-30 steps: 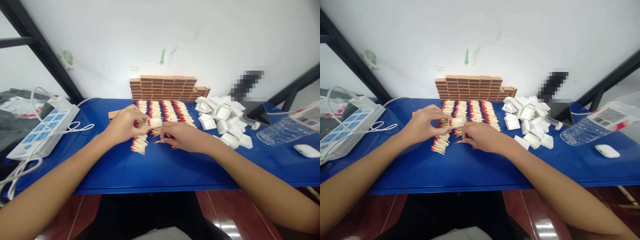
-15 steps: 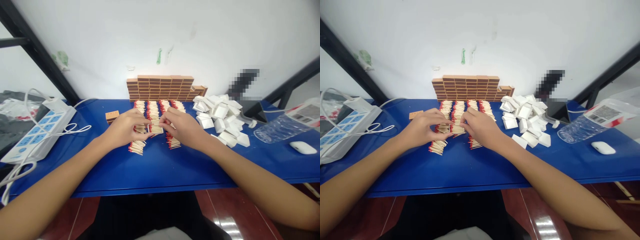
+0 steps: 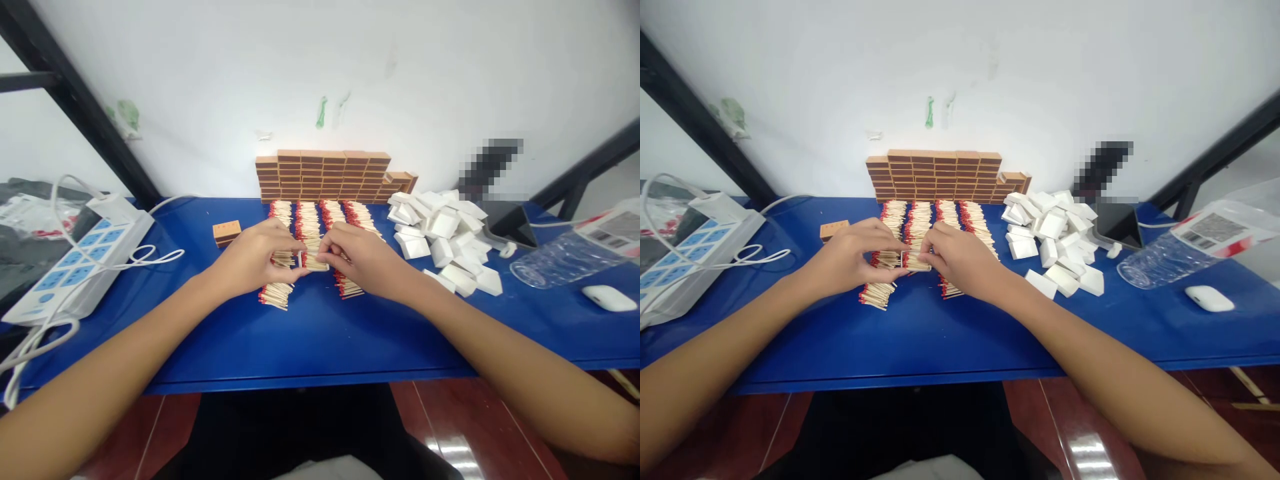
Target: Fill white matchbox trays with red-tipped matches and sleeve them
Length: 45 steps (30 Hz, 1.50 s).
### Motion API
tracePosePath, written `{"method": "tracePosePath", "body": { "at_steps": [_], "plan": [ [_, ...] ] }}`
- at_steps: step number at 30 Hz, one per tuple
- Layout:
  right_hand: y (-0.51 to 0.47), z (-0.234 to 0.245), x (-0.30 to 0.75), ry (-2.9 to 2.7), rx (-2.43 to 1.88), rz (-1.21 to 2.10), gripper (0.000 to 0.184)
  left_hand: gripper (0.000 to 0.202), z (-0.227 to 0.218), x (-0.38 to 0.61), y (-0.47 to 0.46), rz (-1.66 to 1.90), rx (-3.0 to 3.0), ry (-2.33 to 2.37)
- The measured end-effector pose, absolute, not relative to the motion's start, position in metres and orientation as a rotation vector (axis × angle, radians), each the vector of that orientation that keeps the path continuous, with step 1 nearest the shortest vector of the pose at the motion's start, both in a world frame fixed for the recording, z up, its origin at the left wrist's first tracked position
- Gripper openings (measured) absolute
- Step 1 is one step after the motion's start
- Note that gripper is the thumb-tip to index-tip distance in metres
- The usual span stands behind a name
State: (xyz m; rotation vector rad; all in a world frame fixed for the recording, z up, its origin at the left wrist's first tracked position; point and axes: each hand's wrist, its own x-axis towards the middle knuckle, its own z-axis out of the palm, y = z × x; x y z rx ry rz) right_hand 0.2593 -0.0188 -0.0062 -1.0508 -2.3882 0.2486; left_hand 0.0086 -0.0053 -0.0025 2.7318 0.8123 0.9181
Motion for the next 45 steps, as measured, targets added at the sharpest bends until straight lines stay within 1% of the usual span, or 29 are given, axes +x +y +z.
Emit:
{"method": "tracePosePath", "body": {
  "at_steps": [7, 14, 22, 25, 29, 35, 38, 45],
  "plan": [
    [-0.018, -0.004, 0.263, -2.416, -1.101, 0.151, 0.007, 0.03, -0.001, 0.008, -0.006, 0.953, 2.716, 0.821],
    [-0.019, -0.003, 0.262, -2.386, -1.15, 0.149, 0.009, 0.03, -0.003, 0.008, -0.005, 0.956, 2.716, 0.801],
    [-0.022, -0.001, 0.256, -2.323, -1.02, 0.145, 0.006, 0.034, -0.001, 0.008, -0.006, 0.957, 2.716, 0.847],
    [-0.023, 0.001, 0.258, -2.324, -1.051, 0.13, 0.008, 0.032, 0.0, 0.005, -0.003, 1.008, 2.756, 0.931],
    [-0.021, -0.002, 0.261, -2.462, -1.12, 0.205, 0.012, 0.029, -0.001, -0.001, 0.003, 1.051, 2.828, 1.015],
    [-0.018, -0.009, 0.261, -2.602, -1.137, 0.202, 0.006, 0.027, -0.001, 0.001, 0.003, 1.043, 2.847, 1.04],
    [-0.018, -0.009, 0.26, -2.617, -1.128, 0.216, 0.01, 0.027, -0.001, 0.001, 0.002, 1.043, 2.848, 1.024],
    [-0.02, -0.006, 0.262, -2.598, -1.118, 0.236, 0.007, 0.025, -0.002, 0.0, 0.004, 1.046, 2.86, 0.988]
  ]
}}
